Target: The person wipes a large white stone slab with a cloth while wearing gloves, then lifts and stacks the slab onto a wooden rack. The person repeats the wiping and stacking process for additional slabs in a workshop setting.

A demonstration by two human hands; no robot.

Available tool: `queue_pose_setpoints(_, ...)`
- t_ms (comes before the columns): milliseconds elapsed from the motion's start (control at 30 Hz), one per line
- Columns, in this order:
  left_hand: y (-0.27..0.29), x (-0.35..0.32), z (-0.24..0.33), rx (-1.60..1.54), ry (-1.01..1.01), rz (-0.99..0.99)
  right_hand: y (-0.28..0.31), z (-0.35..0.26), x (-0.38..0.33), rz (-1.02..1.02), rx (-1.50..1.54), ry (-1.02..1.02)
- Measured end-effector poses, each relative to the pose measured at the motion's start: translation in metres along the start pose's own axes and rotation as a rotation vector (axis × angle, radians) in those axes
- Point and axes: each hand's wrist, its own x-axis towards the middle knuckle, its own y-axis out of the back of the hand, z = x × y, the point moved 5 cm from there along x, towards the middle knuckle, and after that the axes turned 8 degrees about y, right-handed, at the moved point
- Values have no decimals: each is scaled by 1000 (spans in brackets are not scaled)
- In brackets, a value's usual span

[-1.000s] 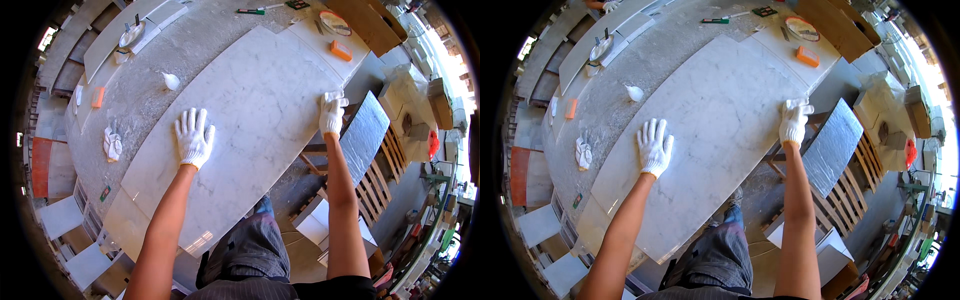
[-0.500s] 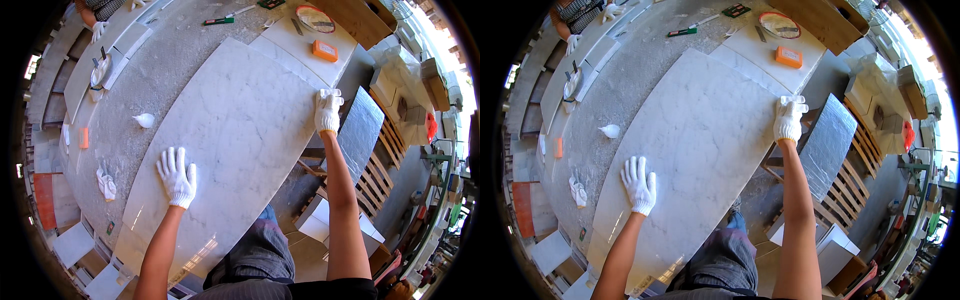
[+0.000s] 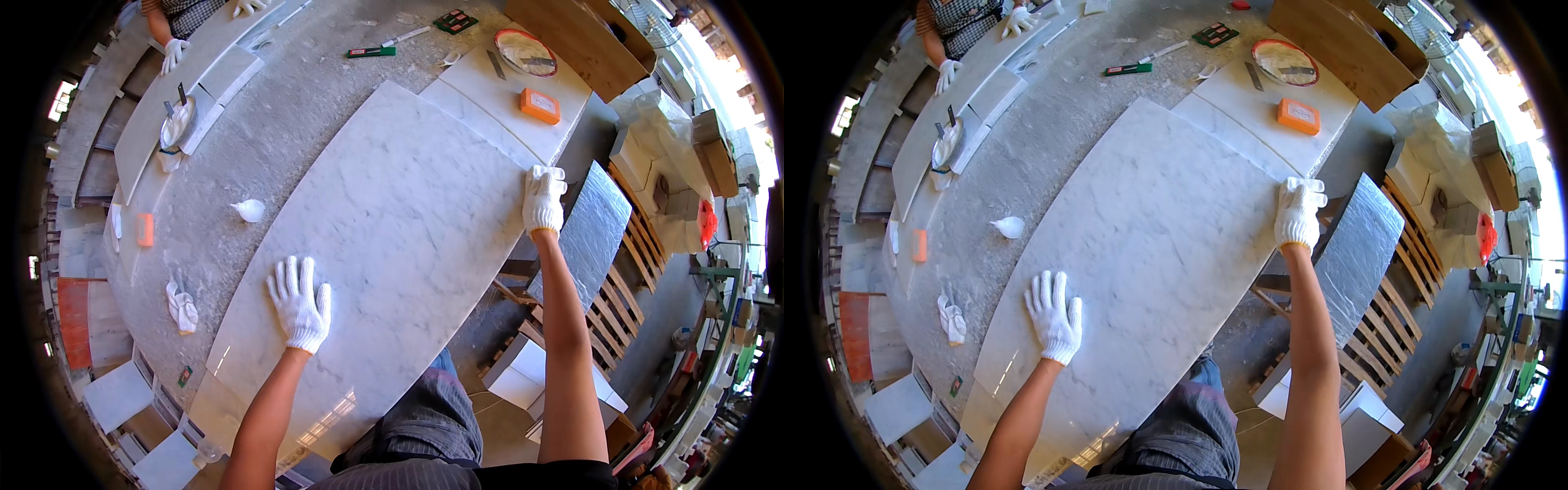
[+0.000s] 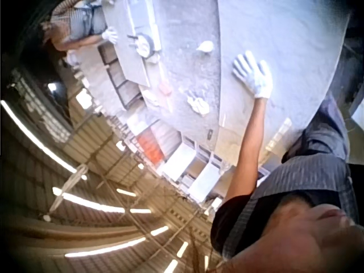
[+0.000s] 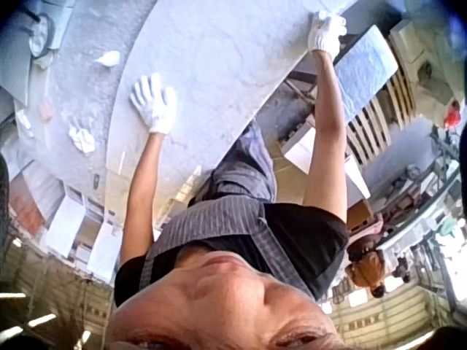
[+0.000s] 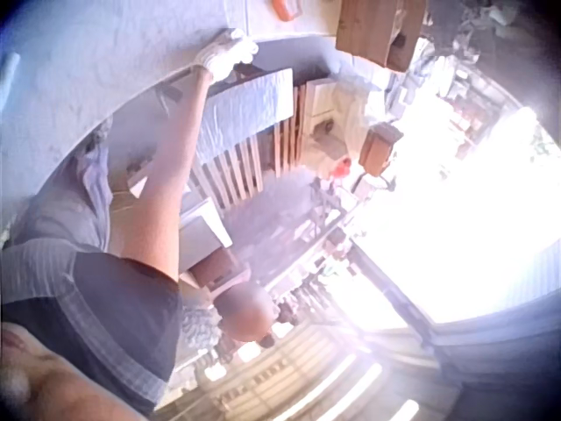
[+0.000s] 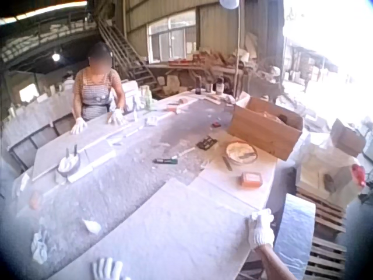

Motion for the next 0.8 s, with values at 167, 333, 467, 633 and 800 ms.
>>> queue_pose_setpoints(167,6,0,-5,-16,34,-1,70,-25,-18,-111,-287,209)
queue_pose_setpoints(333,1,-7,-5,-16,66,1,133,-67,-83,-91,-698,563)
queue_pose_setpoints(467,3,-6,-4,-7,38,-7,85,-33,-22,-100,-676,425)
queue_pose_setpoints(633,2,-4,-2,-7,25,3,1,11,22,-30,183,-28)
queue_pose_setpoints(800,4,-2,-7,-1,29,43,55,-34,-29,-118,-421,244)
